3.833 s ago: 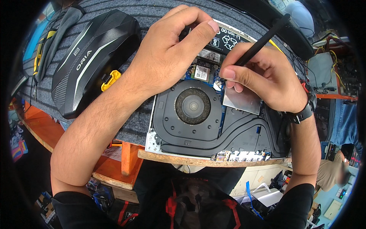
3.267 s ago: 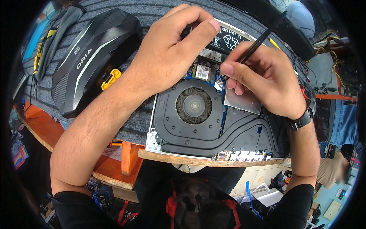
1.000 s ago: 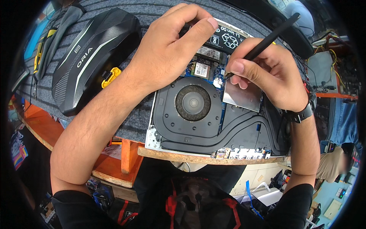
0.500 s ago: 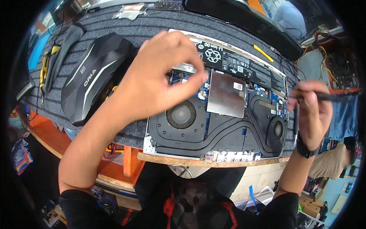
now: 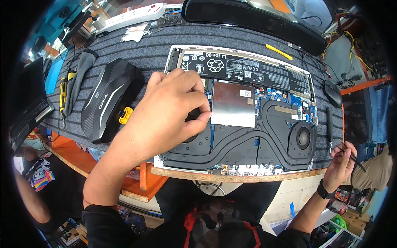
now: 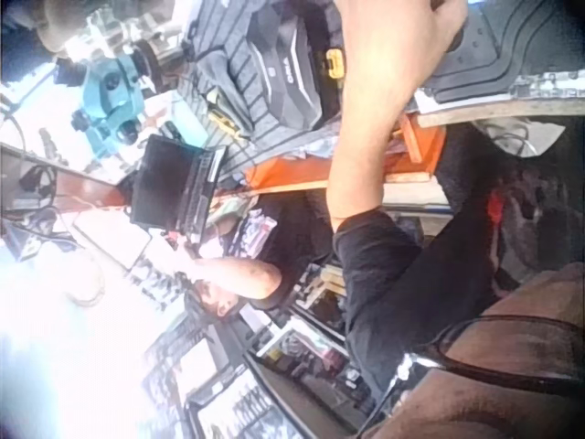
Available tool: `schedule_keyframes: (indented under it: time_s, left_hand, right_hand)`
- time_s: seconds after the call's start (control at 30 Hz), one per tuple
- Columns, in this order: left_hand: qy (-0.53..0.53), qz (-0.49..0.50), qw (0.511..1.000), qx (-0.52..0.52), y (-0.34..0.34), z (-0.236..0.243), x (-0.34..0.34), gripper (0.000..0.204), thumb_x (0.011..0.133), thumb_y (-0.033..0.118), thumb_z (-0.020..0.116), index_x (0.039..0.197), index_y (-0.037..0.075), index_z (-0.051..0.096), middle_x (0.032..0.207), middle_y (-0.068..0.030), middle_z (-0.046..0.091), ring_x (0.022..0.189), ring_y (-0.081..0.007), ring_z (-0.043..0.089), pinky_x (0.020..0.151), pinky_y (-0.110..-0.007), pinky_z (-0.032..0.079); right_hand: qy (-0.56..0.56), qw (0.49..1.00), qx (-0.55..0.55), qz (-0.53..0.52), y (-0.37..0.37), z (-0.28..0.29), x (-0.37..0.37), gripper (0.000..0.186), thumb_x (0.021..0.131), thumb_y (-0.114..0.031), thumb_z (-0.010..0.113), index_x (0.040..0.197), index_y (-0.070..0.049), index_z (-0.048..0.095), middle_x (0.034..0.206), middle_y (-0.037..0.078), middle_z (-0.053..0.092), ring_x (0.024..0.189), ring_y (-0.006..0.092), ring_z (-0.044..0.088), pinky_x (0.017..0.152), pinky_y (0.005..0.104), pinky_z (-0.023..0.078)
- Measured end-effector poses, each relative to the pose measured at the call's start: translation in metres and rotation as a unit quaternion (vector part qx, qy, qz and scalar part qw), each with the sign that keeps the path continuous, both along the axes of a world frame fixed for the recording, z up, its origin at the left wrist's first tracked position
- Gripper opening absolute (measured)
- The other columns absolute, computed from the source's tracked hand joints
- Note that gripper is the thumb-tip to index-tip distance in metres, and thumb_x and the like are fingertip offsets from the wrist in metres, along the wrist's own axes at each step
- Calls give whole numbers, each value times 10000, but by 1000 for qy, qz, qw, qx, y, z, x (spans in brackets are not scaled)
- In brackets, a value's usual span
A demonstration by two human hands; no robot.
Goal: The person works on the internal components of a disassembled laptop, using tweezers to manipulate small connectors and wires on the motherboard. They remove the cooling fan assembly and place it on the workbench, then continue to adjust components within the chassis.
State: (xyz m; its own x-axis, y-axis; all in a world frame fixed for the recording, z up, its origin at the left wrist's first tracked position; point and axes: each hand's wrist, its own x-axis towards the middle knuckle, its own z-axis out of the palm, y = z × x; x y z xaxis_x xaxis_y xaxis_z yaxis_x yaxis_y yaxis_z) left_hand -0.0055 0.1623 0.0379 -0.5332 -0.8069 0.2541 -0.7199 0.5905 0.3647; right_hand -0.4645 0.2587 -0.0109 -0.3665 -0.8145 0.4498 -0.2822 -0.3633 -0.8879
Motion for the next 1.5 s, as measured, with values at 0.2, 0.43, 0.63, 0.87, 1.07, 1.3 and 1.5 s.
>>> schedule_keyframes:
  time_s: [0.2,0.43,0.63,0.87,1.07,1.3,1.5]
  left_hand:
    - [42,37,998,7,2,-5,3,164,707,54,766,821,105,660,950,-20,586,962,-221,578,873,-359,373]
    - [60,59,996,-26,6,-13,0,196,684,44,762,830,111,649,947,-21,582,952,-233,580,839,-352,364]
    - [63,73,994,-41,9,-13,-7,283,729,92,776,997,105,685,993,-82,603,1022,-273,591,872,-393,390]
    - [26,55,998,-27,10,-9,-12,285,718,-7,737,998,39,717,999,-99,572,954,-272,572,875,-365,447]
    - [65,61,996,-24,12,-10,-15,216,728,-29,716,930,8,645,977,-113,560,913,-258,564,858,-345,446]
    - [130,43,989,55,8,-8,-9,186,745,-15,722,904,-1,625,950,-106,562,922,-236,563,864,-327,437]
    - [144,51,987,49,6,-7,-3,215,784,53,713,982,5,643,997,-102,583,939,-221,558,859,-317,417]
  right_hand:
    - [-38,998,-11,-49,0,-25,1,289,1086,-225,522,1221,17,603,979,112,650,839,153,604,713,289,493]
    - [-23,998,-10,-53,2,-29,5,284,1085,-215,519,1219,23,596,993,120,656,821,158,616,714,294,507]
    - [-10,999,-41,-19,-2,-25,15,258,1082,-242,505,1053,-1,594,950,114,607,803,150,572,687,279,464]
    - [-15,997,-42,62,-15,2,37,253,1073,-181,477,1077,30,616,971,125,632,850,176,574,785,291,470]
    - [319,933,138,97,-49,42,62,171,888,-18,716,1059,-25,722,914,98,687,764,168,645,666,275,490]
    - [376,904,70,191,-90,39,75,194,856,-81,760,1040,-33,726,896,120,704,784,283,681,659,344,525]
    - [330,900,282,44,-80,67,77,304,967,-219,687,1172,1,647,925,176,706,792,291,678,708,329,528]
